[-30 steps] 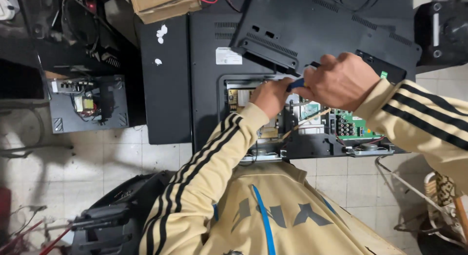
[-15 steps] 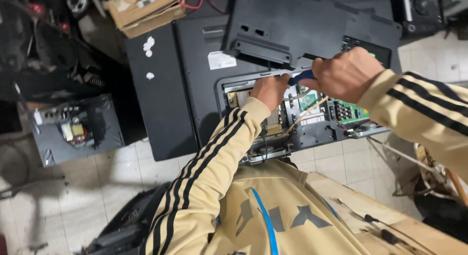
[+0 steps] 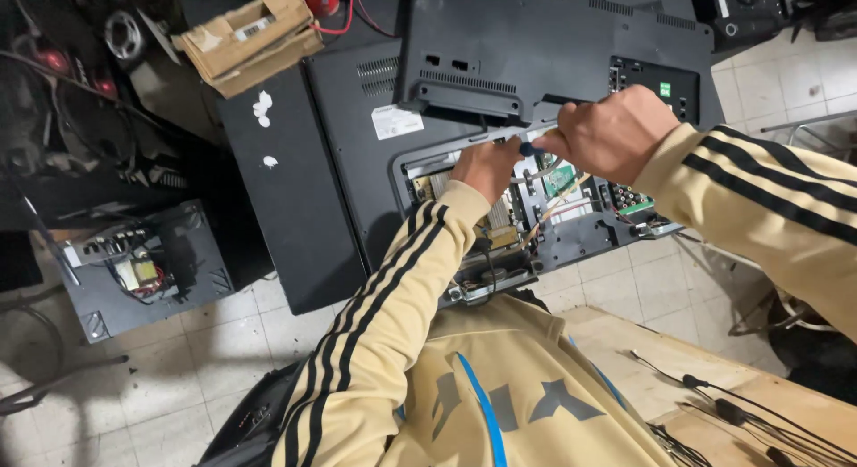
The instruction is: Repairing a television by removing the back panel, inspecting internal components, and reassembling it
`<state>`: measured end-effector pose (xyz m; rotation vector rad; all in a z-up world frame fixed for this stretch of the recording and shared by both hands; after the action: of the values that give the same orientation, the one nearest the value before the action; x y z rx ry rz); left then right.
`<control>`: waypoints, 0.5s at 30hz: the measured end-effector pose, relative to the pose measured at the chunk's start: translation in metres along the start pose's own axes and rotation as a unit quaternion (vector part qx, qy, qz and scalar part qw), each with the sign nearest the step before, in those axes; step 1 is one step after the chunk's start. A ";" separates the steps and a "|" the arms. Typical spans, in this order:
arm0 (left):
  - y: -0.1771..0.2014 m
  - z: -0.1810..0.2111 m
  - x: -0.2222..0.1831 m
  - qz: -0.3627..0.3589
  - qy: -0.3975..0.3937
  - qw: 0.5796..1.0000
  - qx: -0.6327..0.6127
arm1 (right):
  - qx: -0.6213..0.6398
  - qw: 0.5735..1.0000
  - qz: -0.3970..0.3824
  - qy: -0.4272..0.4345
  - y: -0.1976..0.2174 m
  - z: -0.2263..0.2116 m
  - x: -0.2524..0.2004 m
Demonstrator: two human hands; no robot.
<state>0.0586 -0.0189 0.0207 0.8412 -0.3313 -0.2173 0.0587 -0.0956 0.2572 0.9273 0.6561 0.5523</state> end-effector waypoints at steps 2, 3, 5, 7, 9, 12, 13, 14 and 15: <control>-0.009 -0.007 0.006 0.000 -0.005 1.000 0.004 | 0.008 0.998 -0.057 0.007 0.019 -0.001 0.004; -0.015 -0.011 0.008 -0.001 -0.009 1.000 0.006 | 0.017 0.993 -0.116 0.014 0.024 -0.003 0.004; -0.027 -0.019 0.013 -0.013 -0.012 1.000 0.024 | -0.021 0.996 -0.067 0.062 0.019 0.000 0.002; -0.011 -0.009 0.010 -0.031 -0.011 0.999 0.040 | -0.054 0.992 -0.019 0.111 0.015 -0.003 0.002; 0.020 0.008 0.008 -0.163 0.059 0.984 0.049 | -0.039 0.992 -0.031 0.113 0.007 0.001 0.007; -0.001 -0.003 0.013 -0.022 -0.002 0.997 0.073 | -0.029 0.997 -0.066 -0.014 0.005 0.001 0.015; 0.002 -0.005 0.018 -0.019 -0.006 0.997 0.076 | -0.031 0.997 -0.064 -0.019 0.008 0.006 0.015; 0.000 -0.007 0.015 -0.045 0.007 0.998 0.051 | -0.045 0.997 -0.058 -0.004 0.011 0.003 0.014; -0.002 -0.010 0.013 -0.071 0.020 0.997 0.026 | -0.060 0.997 -0.053 0.011 0.013 0.001 0.012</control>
<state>0.0738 -0.0177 0.0152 0.9206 -0.2417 -0.3251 0.0653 -0.0811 0.2658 0.7708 0.6799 0.5029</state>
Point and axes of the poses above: each hand's wrist, its own x-axis towards the middle knuckle, its own y-axis out of the back of the hand, z = x × y, the point moved 7 cm from there along x, towards the middle knuckle, and after that the axes turned 2 degrees about x, right-handed, at the moved point
